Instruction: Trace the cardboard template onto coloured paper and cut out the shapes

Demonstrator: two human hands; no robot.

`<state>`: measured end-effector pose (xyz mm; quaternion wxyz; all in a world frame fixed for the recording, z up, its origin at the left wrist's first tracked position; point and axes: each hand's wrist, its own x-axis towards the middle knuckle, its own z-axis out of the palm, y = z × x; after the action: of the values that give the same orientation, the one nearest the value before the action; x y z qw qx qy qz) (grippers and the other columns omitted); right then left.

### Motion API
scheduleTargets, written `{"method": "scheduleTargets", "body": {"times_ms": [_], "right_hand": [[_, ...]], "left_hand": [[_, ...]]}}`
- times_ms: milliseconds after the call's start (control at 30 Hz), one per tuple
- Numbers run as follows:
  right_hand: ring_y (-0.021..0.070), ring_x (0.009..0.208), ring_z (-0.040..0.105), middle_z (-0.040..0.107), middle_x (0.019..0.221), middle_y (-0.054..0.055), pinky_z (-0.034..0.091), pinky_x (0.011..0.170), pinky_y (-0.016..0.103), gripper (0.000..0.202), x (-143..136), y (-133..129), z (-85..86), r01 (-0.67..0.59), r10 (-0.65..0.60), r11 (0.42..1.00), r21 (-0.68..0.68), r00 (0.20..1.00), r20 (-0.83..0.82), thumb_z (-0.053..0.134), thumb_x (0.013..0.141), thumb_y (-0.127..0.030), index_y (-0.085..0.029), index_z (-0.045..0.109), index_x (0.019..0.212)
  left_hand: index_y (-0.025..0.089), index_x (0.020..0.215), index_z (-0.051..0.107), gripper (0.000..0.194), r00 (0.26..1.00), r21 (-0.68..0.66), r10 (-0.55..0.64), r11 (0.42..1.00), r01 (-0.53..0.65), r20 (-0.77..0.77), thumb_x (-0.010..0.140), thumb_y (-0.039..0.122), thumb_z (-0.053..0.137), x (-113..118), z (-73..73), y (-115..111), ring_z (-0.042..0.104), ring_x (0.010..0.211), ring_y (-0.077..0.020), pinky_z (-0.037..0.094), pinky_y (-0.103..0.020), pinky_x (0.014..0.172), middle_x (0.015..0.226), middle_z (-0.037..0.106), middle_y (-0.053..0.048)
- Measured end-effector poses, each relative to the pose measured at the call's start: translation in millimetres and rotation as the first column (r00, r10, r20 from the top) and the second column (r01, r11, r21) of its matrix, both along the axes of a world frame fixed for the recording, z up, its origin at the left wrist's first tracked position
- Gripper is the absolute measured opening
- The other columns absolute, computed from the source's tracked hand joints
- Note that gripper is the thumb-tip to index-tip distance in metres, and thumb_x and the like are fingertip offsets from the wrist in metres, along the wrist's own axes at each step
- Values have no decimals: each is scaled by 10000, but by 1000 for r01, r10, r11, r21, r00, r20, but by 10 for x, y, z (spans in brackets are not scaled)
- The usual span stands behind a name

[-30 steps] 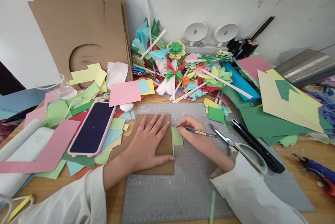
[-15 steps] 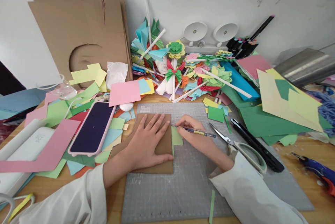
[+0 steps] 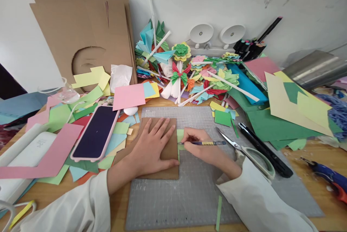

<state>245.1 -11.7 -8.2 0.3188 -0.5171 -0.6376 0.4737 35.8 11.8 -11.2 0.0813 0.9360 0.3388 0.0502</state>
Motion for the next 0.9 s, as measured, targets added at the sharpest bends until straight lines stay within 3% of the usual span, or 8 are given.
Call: {"method": "scheduleTargets", "body": {"times_ms": [200, 500, 600, 700, 767, 833, 900], "right_hand": [[109, 552, 375, 427, 559, -53, 276, 507, 232, 126, -4, -53, 20, -133, 132, 991, 10, 989, 59, 456, 665, -109, -202, 447, 581], [114, 549, 418, 481, 557, -44, 288, 510, 237, 133, 3, -36, 5, -166, 167, 986, -20, 986, 24, 461, 656, -121, -201, 444, 552], [119, 541, 458, 502, 558, -49, 327, 515, 237, 126, 31, -37, 10, -122, 122, 992, -9, 992, -8, 482, 687, -126, -208, 477, 592], [159, 674, 582, 625, 719, -17, 438, 632, 274, 82, 83, -23, 9, 70, -72, 991, 110, 997, 10, 498, 825, -192, -228, 570, 807], [197, 859, 620, 676, 930, 26, 459, 783, 333, 140, 119, -7, -10, 134, -172, 953, 273, 978, 120, 472, 903, -242, -252, 592, 974], [229, 949, 609, 672, 1015, 49, 434, 864, 383, 178, 144, 7, -42, 49, -169, 913, 405, 949, 265, 457, 932, -257, -271, 600, 1037], [252, 962, 595, 667, 1005, 63, 421, 879, 412, 170, 155, 10, -72, -86, -105, 889, 450, 918, 382, 480, 928, -250, -273, 601, 1045]], "left_hand": [[159, 1513, 226, 975, 1000, -9, 5, 1000, -5, 5, 790, 796, 376, -1, -6, -1, 169, 1448, -361, 52, -594, 1138, 1573, 213, -179], [152, 1511, 230, 965, 1000, 5, 1, 1000, -1, 15, 798, 782, 387, 5, -5, -11, 182, 1442, -369, 65, -600, 1137, 1570, 221, -180], [144, 1511, 230, 987, 1000, -7, -2, 1000, 2, 12, 786, 798, 381, -2, 3, -6, 172, 1444, -376, 59, -609, 1132, 1568, 219, -192], [122, 1516, 195, 1097, 999, -22, -33, 999, 34, 23, 722, 854, 384, -41, 17, 3, 121, 1452, -389, 22, -617, 1130, 1573, 160, -224], [104, 1519, 170, 1173, 996, -28, -84, 996, 85, 40, 671, 874, 426, -83, 27, 3, 96, 1453, -400, 2, -618, 1132, 1576, 117, -238], [95, 1520, 151, 1216, 990, -35, -133, 990, 135, 53, 641, 868, 481, -124, 34, -9, 81, 1452, -406, -7, -616, 1136, 1578, 105, -235], [93, 1522, 138, 1233, 987, -39, -155, 987, 157, 53, 629, 853, 517, -158, 36, -34, 67, 1454, -405, -4, -615, 1139, 1579, 113, -228]]}}
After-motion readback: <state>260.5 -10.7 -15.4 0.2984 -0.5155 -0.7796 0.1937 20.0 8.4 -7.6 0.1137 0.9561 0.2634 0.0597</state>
